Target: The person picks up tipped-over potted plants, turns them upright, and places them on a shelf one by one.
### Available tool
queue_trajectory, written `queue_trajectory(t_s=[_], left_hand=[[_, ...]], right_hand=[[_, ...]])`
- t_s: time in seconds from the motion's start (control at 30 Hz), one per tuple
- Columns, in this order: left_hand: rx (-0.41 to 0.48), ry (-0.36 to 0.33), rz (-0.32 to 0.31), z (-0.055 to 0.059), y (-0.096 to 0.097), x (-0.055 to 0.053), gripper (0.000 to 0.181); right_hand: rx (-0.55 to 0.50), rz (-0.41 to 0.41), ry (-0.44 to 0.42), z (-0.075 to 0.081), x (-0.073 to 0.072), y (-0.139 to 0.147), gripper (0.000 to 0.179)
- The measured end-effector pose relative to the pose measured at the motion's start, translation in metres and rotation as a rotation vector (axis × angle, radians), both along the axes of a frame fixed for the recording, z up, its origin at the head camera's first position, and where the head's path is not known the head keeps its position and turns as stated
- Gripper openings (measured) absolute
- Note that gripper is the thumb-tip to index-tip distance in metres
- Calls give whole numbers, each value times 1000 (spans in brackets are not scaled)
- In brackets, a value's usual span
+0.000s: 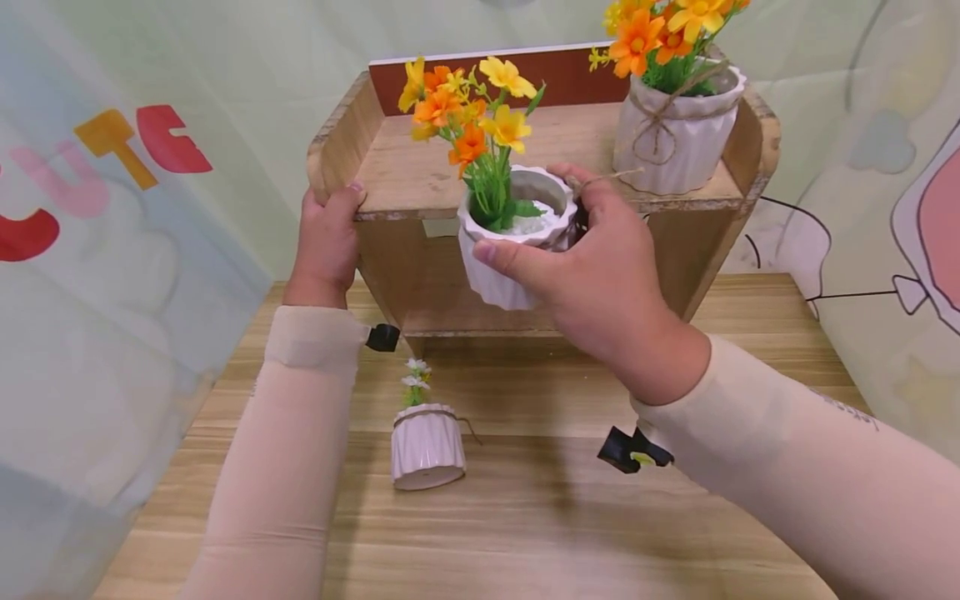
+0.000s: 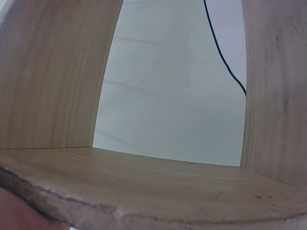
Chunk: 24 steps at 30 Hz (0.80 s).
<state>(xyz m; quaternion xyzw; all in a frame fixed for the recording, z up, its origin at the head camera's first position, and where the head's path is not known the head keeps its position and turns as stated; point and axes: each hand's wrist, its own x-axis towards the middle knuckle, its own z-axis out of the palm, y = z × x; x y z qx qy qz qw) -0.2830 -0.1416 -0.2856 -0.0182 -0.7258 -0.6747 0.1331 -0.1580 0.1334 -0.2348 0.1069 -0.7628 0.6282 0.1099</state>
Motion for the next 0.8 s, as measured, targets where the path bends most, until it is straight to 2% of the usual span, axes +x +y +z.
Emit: queue_trajectory(t_s=[0.2, 0.53, 0.8], left_hand=[[-2, 10, -2, 0, 2, 1, 65], [-7, 17, -2, 1, 2, 0, 66], [-31, 14, 13, -1, 0, 0, 65]], right_hand=[[-16, 5, 27, 6, -4, 1, 61], [-12, -20, -4, 14, -5, 1, 60], [-23, 8, 5, 20, -6, -1, 58]])
